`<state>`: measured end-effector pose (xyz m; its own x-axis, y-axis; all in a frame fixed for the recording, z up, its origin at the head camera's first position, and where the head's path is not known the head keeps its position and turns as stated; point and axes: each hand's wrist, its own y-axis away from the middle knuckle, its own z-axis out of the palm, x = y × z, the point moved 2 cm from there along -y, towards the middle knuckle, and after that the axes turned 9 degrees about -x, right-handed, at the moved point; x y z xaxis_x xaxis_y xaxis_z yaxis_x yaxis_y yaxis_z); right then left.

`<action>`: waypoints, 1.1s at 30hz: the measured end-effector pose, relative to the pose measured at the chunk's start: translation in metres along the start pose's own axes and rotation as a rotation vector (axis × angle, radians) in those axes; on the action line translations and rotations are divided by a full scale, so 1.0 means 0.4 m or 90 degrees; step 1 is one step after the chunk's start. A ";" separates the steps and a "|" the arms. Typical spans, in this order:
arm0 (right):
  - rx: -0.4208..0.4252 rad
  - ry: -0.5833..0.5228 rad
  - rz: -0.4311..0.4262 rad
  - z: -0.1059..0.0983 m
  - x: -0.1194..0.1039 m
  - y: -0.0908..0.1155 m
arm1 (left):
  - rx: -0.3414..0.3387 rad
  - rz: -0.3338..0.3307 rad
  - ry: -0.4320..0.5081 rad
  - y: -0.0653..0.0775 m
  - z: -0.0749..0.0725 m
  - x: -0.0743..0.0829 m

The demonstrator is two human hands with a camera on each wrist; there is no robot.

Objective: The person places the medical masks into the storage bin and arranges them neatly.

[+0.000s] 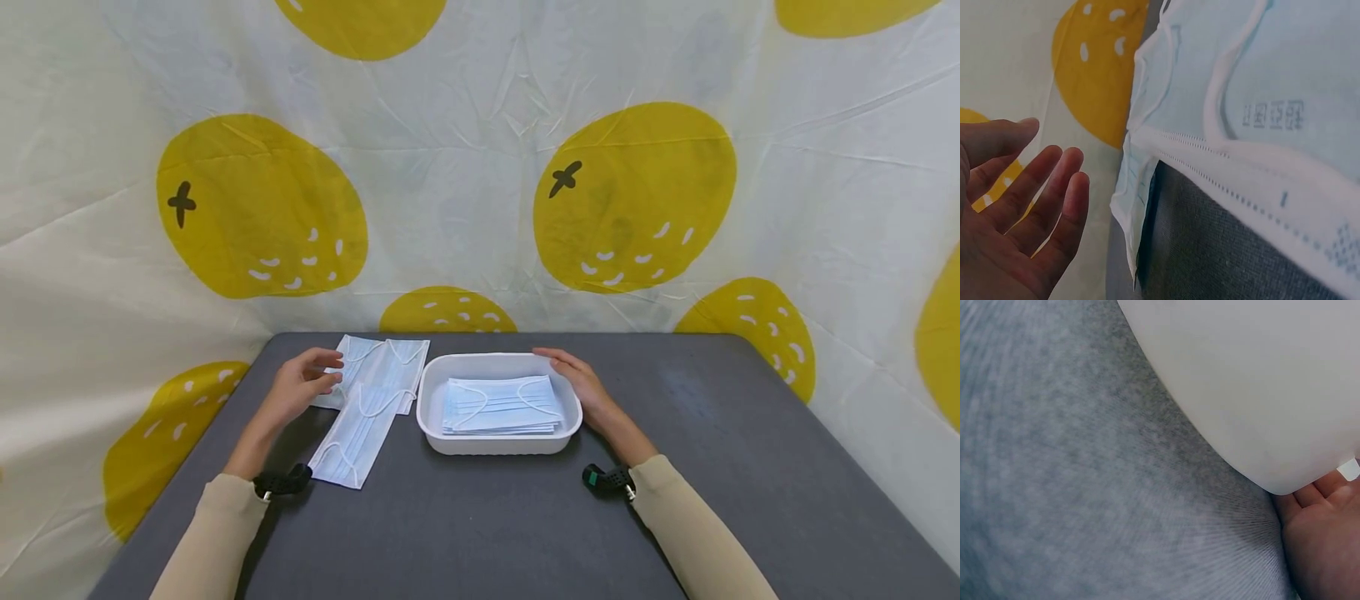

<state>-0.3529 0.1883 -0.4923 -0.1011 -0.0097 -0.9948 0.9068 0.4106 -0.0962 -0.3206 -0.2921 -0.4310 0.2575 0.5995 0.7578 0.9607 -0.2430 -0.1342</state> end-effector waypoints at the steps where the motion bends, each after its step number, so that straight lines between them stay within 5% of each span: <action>1: 0.002 0.000 0.001 0.000 0.001 0.000 | 0.000 -0.001 0.000 0.000 -0.002 -0.005; 16: -0.003 0.007 -0.001 -0.004 -0.002 0.002 | -0.001 -0.062 0.008 0.003 -0.018 -0.058; 33: 0.011 0.006 0.038 -0.002 -0.005 -0.005 | 0.034 -0.120 -0.121 0.006 -0.021 -0.097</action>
<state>-0.3548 0.1882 -0.4903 -0.0499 0.0233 -0.9985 0.9183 0.3941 -0.0367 -0.3293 -0.3221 -0.4553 0.0841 0.7639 0.6398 0.9963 -0.0762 -0.0400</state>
